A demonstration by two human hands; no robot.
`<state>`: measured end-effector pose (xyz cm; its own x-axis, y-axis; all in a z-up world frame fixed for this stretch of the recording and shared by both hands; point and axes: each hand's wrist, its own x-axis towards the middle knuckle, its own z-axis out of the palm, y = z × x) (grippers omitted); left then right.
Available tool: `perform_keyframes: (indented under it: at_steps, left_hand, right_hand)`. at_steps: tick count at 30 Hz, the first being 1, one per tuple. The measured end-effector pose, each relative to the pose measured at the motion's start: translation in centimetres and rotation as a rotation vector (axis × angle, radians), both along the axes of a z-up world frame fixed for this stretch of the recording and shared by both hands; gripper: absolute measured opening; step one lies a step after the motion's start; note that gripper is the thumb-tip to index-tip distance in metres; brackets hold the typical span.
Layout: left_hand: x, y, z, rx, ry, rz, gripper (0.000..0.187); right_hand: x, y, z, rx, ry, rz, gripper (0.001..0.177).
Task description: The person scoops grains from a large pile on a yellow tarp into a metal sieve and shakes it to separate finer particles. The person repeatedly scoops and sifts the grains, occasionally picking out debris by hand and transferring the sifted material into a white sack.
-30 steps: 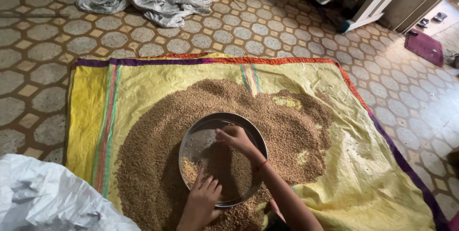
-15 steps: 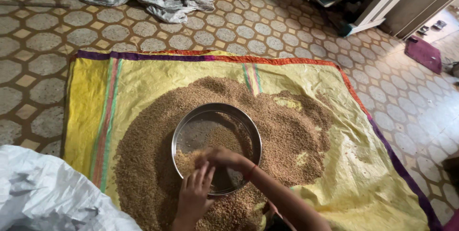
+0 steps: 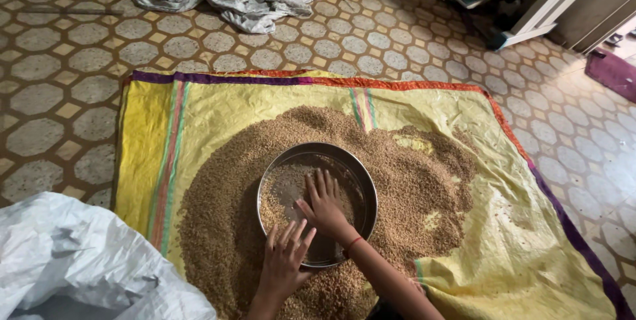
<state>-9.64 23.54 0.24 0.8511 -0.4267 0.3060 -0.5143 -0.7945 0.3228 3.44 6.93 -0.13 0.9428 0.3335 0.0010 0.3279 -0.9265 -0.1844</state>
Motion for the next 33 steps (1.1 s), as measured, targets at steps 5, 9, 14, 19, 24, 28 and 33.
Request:
perform_keyframes:
  at_steps: [5, 9, 14, 19, 24, 28, 33]
  left_hand:
    - [0.0, 0.0, -0.2, -0.039, -0.055, 0.003, 0.120]
    - [0.0, 0.0, -0.4, -0.120, -0.089, 0.008, 0.120]
    - [-0.2, -0.2, 0.2, -0.094, -0.129, 0.038, 0.127]
    - [-0.4, 0.0, 1.0, -0.125, -0.202, 0.090, 0.135]
    - [-0.3, -0.3, 0.6, -0.212, -0.219, 0.114, 0.141]
    - [-0.3, -0.3, -0.6, -0.149, -0.202, 0.128, 0.142]
    - [-0.1, -0.2, -0.9, -0.098, -0.129, 0.135, 0.141]
  right_hand:
    - [-0.3, 0.1, -1.1, 0.008, -0.150, 0.130, 0.081]
    - [-1.7, 0.2, 2.5, 0.152, 0.153, 0.262, 0.068]
    - [-3.3, -1.0, 8.2, -0.019, 0.158, 0.202, 0.060]
    - [-6.2, -1.3, 6.9, 0.128, 0.198, 0.083, 0.049]
    - [-6.2, 0.2, 1.9, 0.106, 0.188, -0.023, 0.013]
    - [-1.3, 0.3, 2.7, 0.616, 0.289, -0.231, 0.032]
    - [-0.9, -1.3, 7.2, 0.491, 0.221, -0.302, 0.065]
